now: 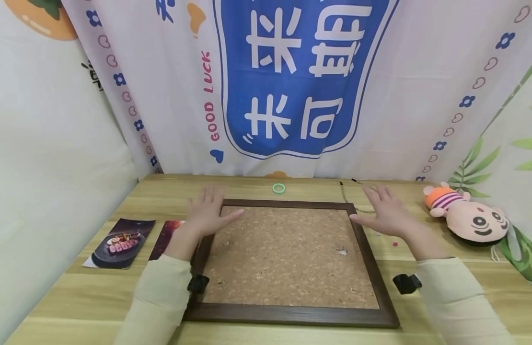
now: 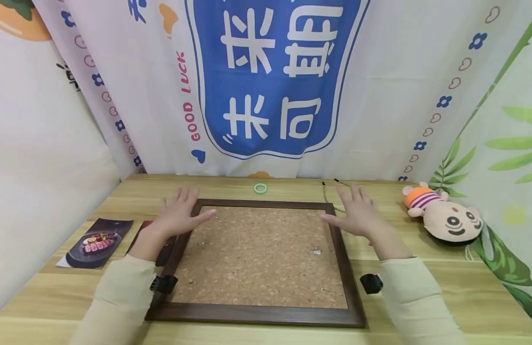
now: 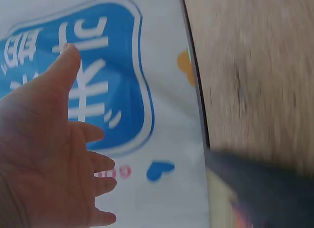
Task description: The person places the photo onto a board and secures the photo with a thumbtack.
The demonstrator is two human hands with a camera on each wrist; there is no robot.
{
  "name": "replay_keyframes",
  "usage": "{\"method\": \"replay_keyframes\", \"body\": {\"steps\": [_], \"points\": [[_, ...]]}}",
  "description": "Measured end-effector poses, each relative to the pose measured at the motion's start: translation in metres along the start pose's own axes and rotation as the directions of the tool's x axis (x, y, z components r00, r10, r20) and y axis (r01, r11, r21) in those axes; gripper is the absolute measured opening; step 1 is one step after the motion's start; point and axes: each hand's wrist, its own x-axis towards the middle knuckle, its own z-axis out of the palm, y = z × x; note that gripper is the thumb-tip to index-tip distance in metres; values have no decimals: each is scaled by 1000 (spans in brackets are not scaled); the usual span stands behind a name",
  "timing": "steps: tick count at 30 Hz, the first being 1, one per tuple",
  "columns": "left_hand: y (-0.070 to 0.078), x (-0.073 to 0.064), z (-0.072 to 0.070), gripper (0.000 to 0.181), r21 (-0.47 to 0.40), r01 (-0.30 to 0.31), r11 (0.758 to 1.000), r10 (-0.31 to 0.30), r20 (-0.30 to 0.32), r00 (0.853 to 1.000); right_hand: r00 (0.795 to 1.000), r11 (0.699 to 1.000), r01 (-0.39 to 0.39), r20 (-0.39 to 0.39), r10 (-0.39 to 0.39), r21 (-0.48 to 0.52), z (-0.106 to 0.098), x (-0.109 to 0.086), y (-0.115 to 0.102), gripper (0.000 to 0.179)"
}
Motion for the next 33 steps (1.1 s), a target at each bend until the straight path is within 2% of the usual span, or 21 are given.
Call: {"method": "replay_keyframes", "body": {"steps": [6,10,14,21,24,28,31,33], "points": [[-32,-8,-14,93,-12,36,999,-36,-47,998,998,998,24,-55,-27,-56,-13,-13,21,90],[-55,-15,-18,94,-40,50,998,-53,-84,995,997,998,38,-64,-40,-40,-14,-20,36,89],[-82,-26,-17,93,-99,73,992,-85,-120,989,996,999,36,-79,-35,9,-8,-24,50,87],[-131,-57,-11,90,-111,157,981,-172,-137,976,992,983,49,-126,-27,176,5,-27,71,83],[-145,-66,-10,88,-111,163,980,-181,-171,969,991,971,19,-133,13,240,9,-31,80,81],[-164,-71,-7,85,-105,157,982,-175,-196,965,991,952,-57,-96,89,302,16,-36,91,77],[-178,-74,-5,85,-140,166,976,-191,-192,963,990,938,-93,-66,121,333,23,-39,98,75],[-187,-77,-4,85,-163,185,969,-216,-198,956,990,927,-103,-56,132,360,28,-40,102,73]]}}
